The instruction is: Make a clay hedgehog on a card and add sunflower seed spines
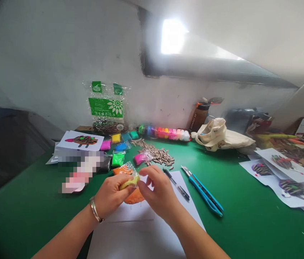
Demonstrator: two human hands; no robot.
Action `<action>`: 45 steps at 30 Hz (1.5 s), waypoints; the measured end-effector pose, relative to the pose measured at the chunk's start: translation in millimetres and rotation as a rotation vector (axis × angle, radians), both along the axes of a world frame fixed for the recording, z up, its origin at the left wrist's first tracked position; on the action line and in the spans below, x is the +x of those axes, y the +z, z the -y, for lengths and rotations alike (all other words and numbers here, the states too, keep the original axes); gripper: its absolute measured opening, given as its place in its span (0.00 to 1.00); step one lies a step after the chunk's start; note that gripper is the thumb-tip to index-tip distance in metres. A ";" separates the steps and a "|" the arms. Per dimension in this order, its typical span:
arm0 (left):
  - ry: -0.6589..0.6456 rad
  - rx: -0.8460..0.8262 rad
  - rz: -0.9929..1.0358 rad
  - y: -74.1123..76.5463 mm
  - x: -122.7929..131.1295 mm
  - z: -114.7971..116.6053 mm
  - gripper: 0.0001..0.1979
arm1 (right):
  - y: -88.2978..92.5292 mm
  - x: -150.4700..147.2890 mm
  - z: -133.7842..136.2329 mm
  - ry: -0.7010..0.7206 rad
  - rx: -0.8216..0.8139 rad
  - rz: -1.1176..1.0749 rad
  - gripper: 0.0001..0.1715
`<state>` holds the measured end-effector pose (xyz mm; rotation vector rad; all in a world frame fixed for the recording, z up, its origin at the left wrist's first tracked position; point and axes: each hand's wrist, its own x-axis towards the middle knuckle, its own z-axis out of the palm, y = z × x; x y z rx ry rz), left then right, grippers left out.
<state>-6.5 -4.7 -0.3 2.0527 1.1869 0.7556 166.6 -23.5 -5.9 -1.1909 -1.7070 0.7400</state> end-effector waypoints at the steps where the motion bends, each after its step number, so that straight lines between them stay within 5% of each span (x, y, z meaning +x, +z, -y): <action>1: -0.001 -0.019 0.006 0.8 -0.2 -0.3 0.10 | -0.8 0.7 -0.7 0.017 -0.006 -0.003 0.06; 15: -0.159 -0.436 0.122 -1.6 -6.1 -5.8 0.17 | 2.7 17.0 -4.1 0.278 -0.390 -0.068 0.14; 19: -0.184 -0.513 0.120 -3.5 -6.6 -6.8 0.18 | 9.3 19.0 -2.8 0.306 -0.310 0.084 0.10; 26: -0.223 -0.723 0.404 -7.7 -4.2 -9.2 0.24 | 3.6 1.1 1.9 0.114 -0.119 0.315 0.07; 36: -0.110 -0.566 0.314 -8.8 -6.9 -13.2 0.25 | 4.9 -3.0 1.7 0.104 -0.078 0.309 0.07; 45: -0.127 -0.778 0.416 -12.6 2.2 -8.2 0.28 | 6.5 -3.3 2.2 0.156 -0.140 0.245 0.12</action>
